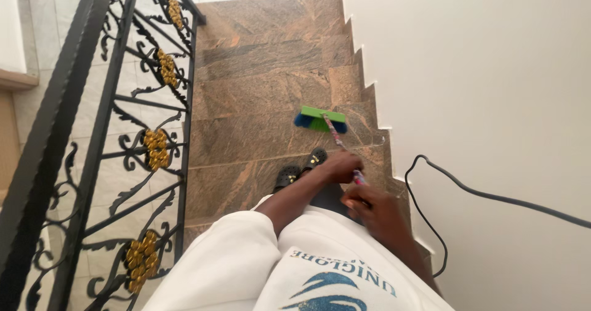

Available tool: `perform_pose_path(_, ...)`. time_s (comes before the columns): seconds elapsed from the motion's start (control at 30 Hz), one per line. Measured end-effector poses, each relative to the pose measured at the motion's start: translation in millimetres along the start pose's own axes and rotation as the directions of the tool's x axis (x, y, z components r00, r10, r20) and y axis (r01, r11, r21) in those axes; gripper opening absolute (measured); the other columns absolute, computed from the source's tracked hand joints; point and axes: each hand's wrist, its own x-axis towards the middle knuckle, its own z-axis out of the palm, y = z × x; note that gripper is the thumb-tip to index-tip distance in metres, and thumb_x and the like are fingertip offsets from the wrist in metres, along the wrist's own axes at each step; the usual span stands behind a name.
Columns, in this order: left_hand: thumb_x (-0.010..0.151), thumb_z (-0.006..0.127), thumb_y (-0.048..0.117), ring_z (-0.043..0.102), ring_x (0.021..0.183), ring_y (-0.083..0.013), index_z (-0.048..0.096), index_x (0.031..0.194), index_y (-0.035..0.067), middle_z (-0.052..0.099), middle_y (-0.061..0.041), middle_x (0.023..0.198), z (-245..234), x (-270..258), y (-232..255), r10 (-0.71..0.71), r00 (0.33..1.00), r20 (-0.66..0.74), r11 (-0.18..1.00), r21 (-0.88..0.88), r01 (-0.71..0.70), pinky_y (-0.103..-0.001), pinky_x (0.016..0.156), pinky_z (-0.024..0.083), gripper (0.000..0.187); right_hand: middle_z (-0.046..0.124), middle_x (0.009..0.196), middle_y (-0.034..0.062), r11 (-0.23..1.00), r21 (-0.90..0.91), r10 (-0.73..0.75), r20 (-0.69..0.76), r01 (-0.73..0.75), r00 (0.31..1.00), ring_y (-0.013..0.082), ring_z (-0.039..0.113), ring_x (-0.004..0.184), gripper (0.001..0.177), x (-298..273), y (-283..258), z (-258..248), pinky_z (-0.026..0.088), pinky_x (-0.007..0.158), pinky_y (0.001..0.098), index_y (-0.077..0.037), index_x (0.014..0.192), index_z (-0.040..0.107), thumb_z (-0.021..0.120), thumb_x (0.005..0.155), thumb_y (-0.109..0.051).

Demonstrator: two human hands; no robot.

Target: The person sweeps the stairs using a broom.

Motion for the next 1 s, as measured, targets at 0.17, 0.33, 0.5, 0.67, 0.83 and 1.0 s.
perform_pose_path(0.17, 0.081, 0.076, 0.023, 0.07, 0.097, -0.0253, 0.077, 0.089, 0.02, 0.075, -0.005, 0.093, 0.6, 31.4, -30.7, -0.017, 0.986, -0.166, 0.999, 0.041, 0.025, -0.053, 0.098, 0.04, 0.009, 0.081, 0.091, 0.0055, 0.976, 0.123, -0.189, 0.062, 0.18, 0.98, 0.0091, 0.076, 0.083, 0.015, 52.4, 19.1, -19.4, 0.06, 0.076, 0.027, -0.009, 0.1, 0.078, 0.066, 0.091, -0.009)
perform_pose_path(0.33, 0.098, 0.071, 0.032, 0.07, 0.094, -0.0196, 0.075, 0.088, 0.022, 0.072, -0.002, 0.085, -29.9, 74.6, -14.4, -0.103, 0.988, -0.118, 0.974, 0.188, 0.124, -0.049, 0.109, 0.038, 0.014, 0.07, 0.064, 0.0052, 0.987, -0.029, -0.155, 0.019, 0.155, 0.988, 0.0109, 0.055, 0.052, 0.018, 75.5, 25.0, -69.7, 0.045, 0.052, 0.0301, -0.011, 0.1, 0.082, 0.066, 0.094, -0.016)
perform_pose_path(0.5, 0.091, 0.069, 0.025, 0.072, 0.086, -0.018, 0.073, 0.085, 0.02, 0.073, 0.001, 0.079, -44.7, 104.1, -7.1, 0.0, 0.98, -0.2, 0.984, 0.172, 0.035, -0.058, 0.112, 0.032, 0.01, 0.057, 0.054, 0.0043, 0.98, -0.054, -0.194, -0.043, 0.191, 0.98, 0.0105, 0.039, 0.047, 0.022, 82.8, 33.5, -99.2, 0.035, 0.045, 0.0314, -0.01, 0.102, 0.082, 0.072, 0.092, -0.026)
perform_pose_path(0.67, 0.09, 0.069, 0.027, 0.071, 0.087, -0.0244, 0.071, 0.083, 0.014, 0.071, -0.004, 0.082, -42.8, 133.7, -27.1, 0.066, 0.934, -0.351, 0.991, 0.132, -0.021, -0.047, 0.092, 0.05, 0.015, 0.06, 0.054, -0.0001, 0.979, -0.031, -0.2, 0.0, 0.2, 0.98, 0.0091, 0.041, 0.045, 0.025, 105.6, 46.3, -114.3, 0.033, 0.044, 0.0289, -0.008, 0.097, 0.082, 0.073, 0.09, -0.03)
perform_pose_path(0.83, 0.102, 0.063, 0.033, 0.07, 0.063, -0.0252, 0.07, 0.076, 0.011, 0.068, -0.008, 0.069, -56.3, 166.4, -34.2, -0.03, 0.939, -0.343, 0.998, 0.043, 0.047, -0.045, 0.067, 0.056, 0.034, 0.054, 0.055, -0.0007, 0.99, 0.079, -0.113, -0.048, 0.117, 0.992, 0.0082, 0.037, 0.049, 0.024, 129.8, 41.8, -133.6, 0.03, 0.046, 0.0286, -0.004, 0.089, 0.082, 0.074, 0.091, -0.027)
perform_pose_path(1.0, 0.103, 0.062, 0.035, 0.068, 0.056, -0.0247, 0.068, 0.074, 0.01, 0.066, -0.01, 0.063, -63.7, 194.8, -60.4, -0.144, 0.935, -0.325, 0.989, -0.06, 0.132, -0.044, 0.062, 0.056, 0.039, 0.053, 0.053, -0.0018, 0.995, 0.081, -0.059, -0.055, 0.063, 0.997, 0.0066, 0.042, 0.05, 0.028, 180.3, 6.1, -166.2, 0.035, 0.047, 0.0252, -0.006, 0.083, 0.081, 0.067, 0.095, -0.026)
